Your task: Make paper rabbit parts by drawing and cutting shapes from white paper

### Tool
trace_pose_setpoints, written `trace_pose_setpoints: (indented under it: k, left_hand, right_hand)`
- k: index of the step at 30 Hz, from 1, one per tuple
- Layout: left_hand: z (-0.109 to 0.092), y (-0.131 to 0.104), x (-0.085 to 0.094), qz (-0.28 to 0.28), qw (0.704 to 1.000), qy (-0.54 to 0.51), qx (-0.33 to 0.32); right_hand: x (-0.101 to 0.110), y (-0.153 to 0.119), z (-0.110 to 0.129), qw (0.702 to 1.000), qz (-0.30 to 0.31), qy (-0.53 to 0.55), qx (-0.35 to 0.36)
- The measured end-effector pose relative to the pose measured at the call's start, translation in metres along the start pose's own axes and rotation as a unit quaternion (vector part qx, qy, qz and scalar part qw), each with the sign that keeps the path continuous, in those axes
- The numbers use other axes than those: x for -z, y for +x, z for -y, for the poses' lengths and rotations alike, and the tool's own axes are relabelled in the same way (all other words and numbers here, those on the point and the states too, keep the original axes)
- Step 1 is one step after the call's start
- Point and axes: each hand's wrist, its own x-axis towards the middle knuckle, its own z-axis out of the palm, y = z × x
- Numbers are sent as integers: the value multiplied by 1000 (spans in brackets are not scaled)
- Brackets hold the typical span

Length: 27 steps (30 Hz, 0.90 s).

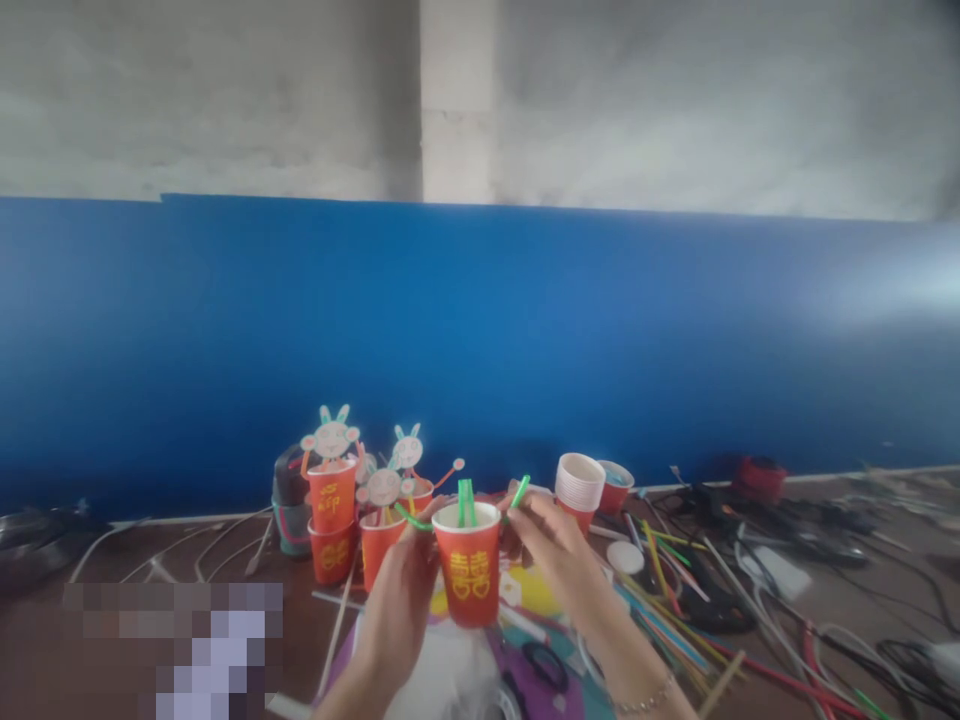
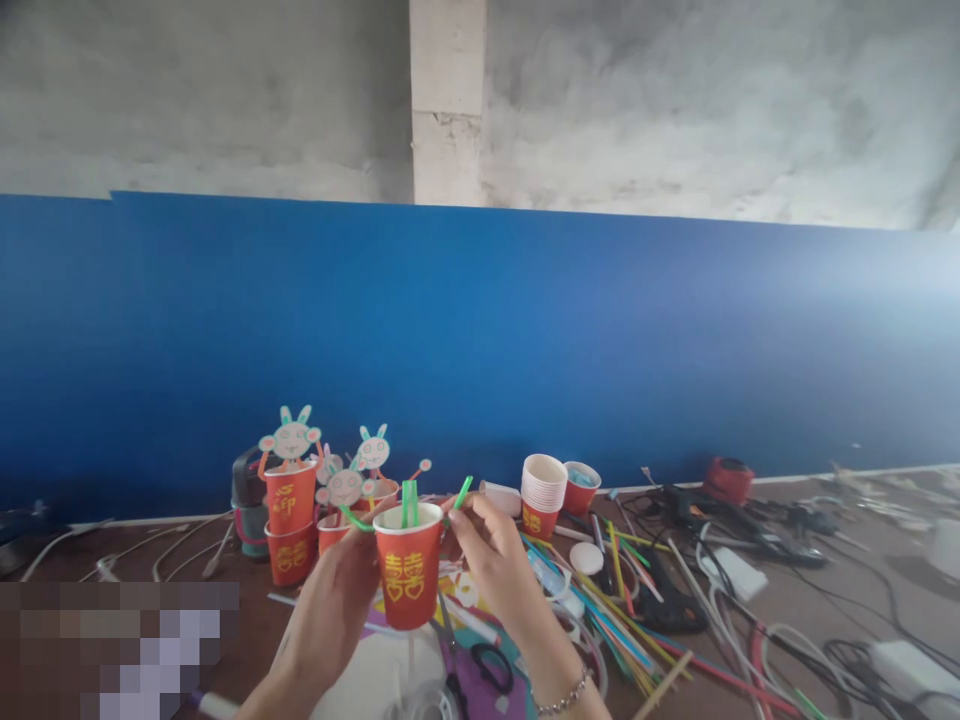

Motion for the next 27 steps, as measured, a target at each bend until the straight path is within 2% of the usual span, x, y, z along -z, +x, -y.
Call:
trace_pose_setpoints:
  k: [3, 5, 10, 14, 16, 21, 27]
  left_hand:
    - [0, 3, 2, -14, 999, 32, -34]
    - [-1, 6, 7, -1, 999, 31, -33]
    - [-9, 9, 20, 99, 990, 94, -44]
    - [-21, 6, 19, 196, 963, 183, 11]
    - [-25, 5, 16, 225, 949, 217, 37]
    - [-27, 3, 11, 241, 931, 272, 44]
    - [-20, -3, 12, 234, 923, 301, 54]
  right_hand:
    - [-2, 2, -2, 998, -11, 53, -25]
    - [1, 2, -4, 997, 9, 70, -28]
    - [14, -2, -2, 996, 73, 35, -28]
    - [19, -7, 6, 989, 141, -33, -40]
    - [20, -9, 9, 982, 171, -66, -46]
    - [18, -12, 6, 967, 200, -134, -80]
    - [17, -13, 7, 948, 239, -202, -53]
